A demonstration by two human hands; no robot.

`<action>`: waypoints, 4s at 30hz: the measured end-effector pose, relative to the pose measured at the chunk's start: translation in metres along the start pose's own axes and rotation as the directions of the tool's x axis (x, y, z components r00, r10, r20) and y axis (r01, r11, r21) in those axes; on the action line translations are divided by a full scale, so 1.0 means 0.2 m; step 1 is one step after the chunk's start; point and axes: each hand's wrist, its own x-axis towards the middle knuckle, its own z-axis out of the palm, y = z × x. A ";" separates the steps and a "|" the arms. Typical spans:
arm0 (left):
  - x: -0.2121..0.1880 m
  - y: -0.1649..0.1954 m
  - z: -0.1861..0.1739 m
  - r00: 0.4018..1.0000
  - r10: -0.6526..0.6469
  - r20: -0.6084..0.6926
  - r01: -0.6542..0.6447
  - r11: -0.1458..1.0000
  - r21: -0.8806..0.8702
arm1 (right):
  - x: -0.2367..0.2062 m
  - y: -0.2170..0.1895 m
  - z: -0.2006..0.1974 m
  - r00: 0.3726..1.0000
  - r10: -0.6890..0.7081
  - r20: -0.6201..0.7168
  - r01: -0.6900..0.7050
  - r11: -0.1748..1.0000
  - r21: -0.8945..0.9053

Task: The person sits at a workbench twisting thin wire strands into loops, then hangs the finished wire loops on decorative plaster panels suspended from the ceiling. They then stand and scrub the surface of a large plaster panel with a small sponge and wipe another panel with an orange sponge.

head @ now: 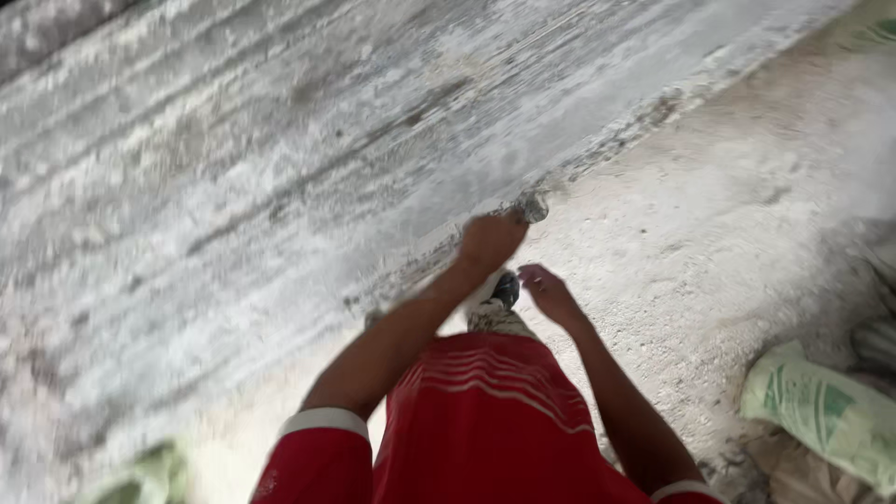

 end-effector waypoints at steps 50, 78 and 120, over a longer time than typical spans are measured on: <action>-1.57 -0.78 0.32 0.994 -0.110 0.019 0.111 0.994 -0.015 | 0.51 -0.23 0.09 0.920 0.370 -0.130 -0.344 0.920 0.187; -0.53 -0.46 0.07 0.967 0.041 -0.250 -0.082 0.985 -0.153 | 0.40 -0.21 -0.14 0.963 0.269 -0.028 -0.226 0.855 0.466; 2.01 0.67 -0.14 0.982 -0.090 -0.168 0.062 0.984 -0.166 | 1.01 0.86 -2.10 0.954 0.291 0.070 -0.284 0.809 0.515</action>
